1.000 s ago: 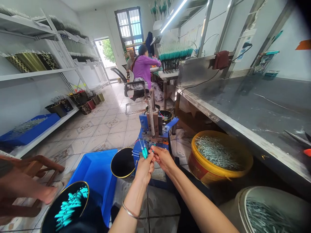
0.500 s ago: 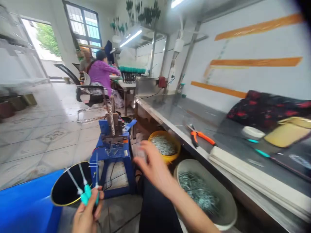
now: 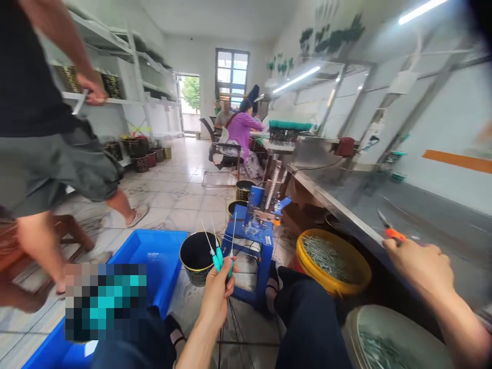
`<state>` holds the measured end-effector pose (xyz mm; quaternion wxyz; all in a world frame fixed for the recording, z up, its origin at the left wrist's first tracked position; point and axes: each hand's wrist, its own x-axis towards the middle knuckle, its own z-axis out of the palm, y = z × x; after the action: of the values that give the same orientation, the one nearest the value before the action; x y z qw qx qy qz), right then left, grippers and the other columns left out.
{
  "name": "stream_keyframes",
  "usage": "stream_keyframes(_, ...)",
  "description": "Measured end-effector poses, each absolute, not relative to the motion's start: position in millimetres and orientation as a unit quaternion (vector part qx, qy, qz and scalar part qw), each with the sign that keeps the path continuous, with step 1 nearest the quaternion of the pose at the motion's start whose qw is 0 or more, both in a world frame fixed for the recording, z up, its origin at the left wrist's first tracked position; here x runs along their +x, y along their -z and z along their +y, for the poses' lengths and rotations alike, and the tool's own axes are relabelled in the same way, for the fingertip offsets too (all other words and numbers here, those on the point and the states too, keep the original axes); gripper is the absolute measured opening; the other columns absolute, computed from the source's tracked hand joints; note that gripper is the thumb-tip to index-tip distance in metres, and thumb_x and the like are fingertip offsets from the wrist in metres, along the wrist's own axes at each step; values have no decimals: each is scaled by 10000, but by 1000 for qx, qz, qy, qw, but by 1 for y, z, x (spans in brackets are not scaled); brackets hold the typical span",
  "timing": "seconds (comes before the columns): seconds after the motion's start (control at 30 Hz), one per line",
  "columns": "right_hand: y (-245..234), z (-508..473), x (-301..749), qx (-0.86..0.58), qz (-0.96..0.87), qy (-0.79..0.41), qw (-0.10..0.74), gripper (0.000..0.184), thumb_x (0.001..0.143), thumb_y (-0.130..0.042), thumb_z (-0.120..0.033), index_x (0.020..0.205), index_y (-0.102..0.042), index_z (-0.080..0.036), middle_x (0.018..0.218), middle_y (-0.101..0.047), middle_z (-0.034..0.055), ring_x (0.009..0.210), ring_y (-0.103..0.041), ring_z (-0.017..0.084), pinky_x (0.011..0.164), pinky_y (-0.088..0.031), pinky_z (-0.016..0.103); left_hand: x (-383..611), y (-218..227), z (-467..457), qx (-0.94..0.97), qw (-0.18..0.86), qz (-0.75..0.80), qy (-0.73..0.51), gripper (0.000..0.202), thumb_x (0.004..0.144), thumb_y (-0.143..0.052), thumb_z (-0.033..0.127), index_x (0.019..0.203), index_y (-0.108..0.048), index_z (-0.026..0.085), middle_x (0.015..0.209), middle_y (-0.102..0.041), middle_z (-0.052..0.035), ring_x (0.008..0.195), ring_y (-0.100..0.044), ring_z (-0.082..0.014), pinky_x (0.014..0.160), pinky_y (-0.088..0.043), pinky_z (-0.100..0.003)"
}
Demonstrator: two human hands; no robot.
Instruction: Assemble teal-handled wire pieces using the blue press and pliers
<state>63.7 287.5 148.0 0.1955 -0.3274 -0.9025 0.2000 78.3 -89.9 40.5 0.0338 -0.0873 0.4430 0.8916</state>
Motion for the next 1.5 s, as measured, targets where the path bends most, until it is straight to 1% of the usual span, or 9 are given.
stream_keyframes(0.1,-141,217,82,-173,-870,-436,155,320,727,-383,-454,733,-590,-211,1023,-569,166,981,-515,356,731,-400,441,86,-42,-98,-91,-5,500,-861,357,705,-617,450,867,-566,136,653,-534,10,415,-258,-17,396,-121,-179)
stream_keyframes(0.17,-122,163,98,-83,-796,-599,-10,359,722,-382,-481,713,-592,-191,921,-609,132,831,-571,287,681,-440,394,88,-42,-99,-88,-36,542,-835,342,717,-603,444,872,-565,142,631,-549,8,427,-300,-38,412,-181,-189)
stream_keyframes(0.2,-110,138,107,-42,-790,-606,-84,361,721,-419,-491,710,-591,-174,859,-615,121,773,-572,266,671,-443,379,89,-42,-99,-88,-54,565,-819,334,722,-598,438,877,-566,144,626,-559,6,445,-342,-53,432,-229,-195)
stream_keyframes(0.3,-80,85,124,79,-825,-548,-108,307,748,-498,-464,697,-571,-170,855,-580,67,846,-534,217,764,-411,316,87,-39,-99,-82,-105,638,-758,288,732,-591,401,867,-569,147,644,-593,-13,601,-504,-124,595,-374,-237)
stream_keyframes(0.4,-67,69,130,113,-852,-503,-88,286,812,-449,-406,678,-545,-173,899,-533,48,871,-506,179,784,-384,276,84,-34,-101,-60,-121,692,-709,234,736,-587,372,831,-567,160,682,-601,-13,702,-549,-157,703,-399,-267)
stream_keyframes(0.6,-64,77,126,96,-859,-494,-97,274,823,-448,-354,633,-502,-166,867,-525,31,828,-505,153,738,-383,246,78,-24,-97,-7,-122,755,-644,177,736,-592,348,730,-547,176,626,-507,38,593,-436,-104,570,-322,-206)
stream_keyframes(0.77,-65,78,130,89,-884,-450,-91,325,828,-443,-378,581,-468,-168,779,-537,26,771,-501,156,704,-385,251,82,-30,-91,-6,-83,767,-637,177,727,-603,338,700,-560,169,608,-492,29,588,-400,-109,566,-304,-207)
stream_keyframes(1.23,-81,89,134,129,-923,-355,-70,272,846,-427,-385,730,-584,-197,835,-540,44,787,-532,176,711,-408,289,80,-46,-96,18,12,720,-693,192,709,-624,299,594,-573,153,574,-500,16,560,-409,-99,551,-297,-203)
stream_keyframes(1.5,-80,102,136,170,-932,-318,-28,229,840,-447,-347,767,-596,-190,861,-544,59,764,-544,172,700,-433,285,78,-47,-101,29,110,662,-741,217,682,-657,323,618,-566,137,514,-427,37,432,-244,-39,438,-142,-197)
